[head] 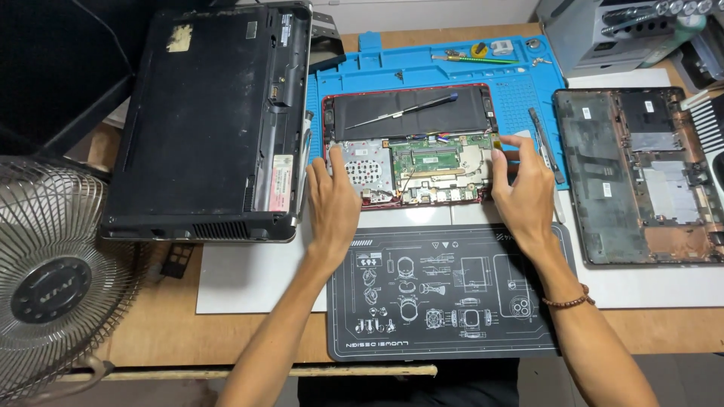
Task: Disassembling laptop computers to access and inspect internal components like RAM and storage.
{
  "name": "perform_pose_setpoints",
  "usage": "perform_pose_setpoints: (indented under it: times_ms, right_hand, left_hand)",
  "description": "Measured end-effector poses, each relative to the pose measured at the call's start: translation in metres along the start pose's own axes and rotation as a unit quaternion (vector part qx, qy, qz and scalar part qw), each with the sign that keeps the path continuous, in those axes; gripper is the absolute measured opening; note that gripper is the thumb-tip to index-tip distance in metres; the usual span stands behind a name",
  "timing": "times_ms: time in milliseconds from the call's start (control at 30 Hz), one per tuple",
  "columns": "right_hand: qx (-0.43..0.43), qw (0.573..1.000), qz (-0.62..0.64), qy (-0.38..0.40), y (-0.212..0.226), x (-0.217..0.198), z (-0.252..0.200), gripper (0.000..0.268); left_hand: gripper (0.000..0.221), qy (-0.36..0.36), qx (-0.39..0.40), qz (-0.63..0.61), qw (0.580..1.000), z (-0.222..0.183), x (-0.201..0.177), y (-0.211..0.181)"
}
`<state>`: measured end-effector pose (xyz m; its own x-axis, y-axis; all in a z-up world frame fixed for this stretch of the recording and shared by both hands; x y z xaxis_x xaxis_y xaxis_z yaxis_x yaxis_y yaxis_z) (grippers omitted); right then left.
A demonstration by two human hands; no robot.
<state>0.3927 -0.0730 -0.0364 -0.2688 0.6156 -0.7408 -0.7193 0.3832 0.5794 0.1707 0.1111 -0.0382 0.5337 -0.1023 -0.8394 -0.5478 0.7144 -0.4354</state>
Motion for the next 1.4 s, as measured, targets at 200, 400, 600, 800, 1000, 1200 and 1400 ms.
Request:
perform_pose_setpoints:
  times_ms: [200,400,600,800,1000,1200,1400]
  right_hand:
    - [0.023,0.999,-0.030,-0.001,-0.013,-0.009,-0.003,0.018]
    - [0.038,0.996,-0.081,0.006,-0.018,-0.018,-0.004,0.019]
    - [-0.069,0.989,-0.130,-0.033,-0.005,-0.020,-0.006,0.023]
    - [-0.299,0.943,-0.148,0.005,0.014,0.010,-0.011,0.027]
    - [-0.415,0.892,-0.154,0.096,0.066,0.018,-0.022,0.018]
    - [-0.408,0.892,-0.175,0.084,0.058,0.040,-0.033,0.020]
    - [-0.385,0.912,-0.137,0.036,0.069,0.037,-0.032,0.016]
  left_hand:
    - [0.046,0.001,0.008,-0.005,1.000,-0.010,0.006,-0.007]
    - [0.042,0.031,-0.002,-0.070,0.997,-0.009,0.021,0.011]
    - [0.032,-0.006,0.035,-0.057,0.998,-0.006,0.004,0.007]
    - [0.018,-0.068,0.160,-0.017,0.985,-0.008,0.021,0.009]
    - [0.020,-0.071,0.320,-0.047,0.943,-0.038,0.006,0.013]
    - [0.020,-0.069,0.336,-0.087,0.935,-0.045,0.010,0.014]
    - [0.018,-0.066,0.330,-0.103,0.936,-0.044,0.002,0.007]
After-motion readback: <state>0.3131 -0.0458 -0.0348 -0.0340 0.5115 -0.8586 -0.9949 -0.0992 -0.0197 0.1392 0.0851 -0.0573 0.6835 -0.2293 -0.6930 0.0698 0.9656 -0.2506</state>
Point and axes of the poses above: each hand's wrist, its own z-axis towards the middle knuckle, its own x-axis out of the palm, y = z × x, the point moved 2 cm from there along z, towards the middle knuckle, and after that the axes turned 6 degrees about y, right-handed, at the moved point
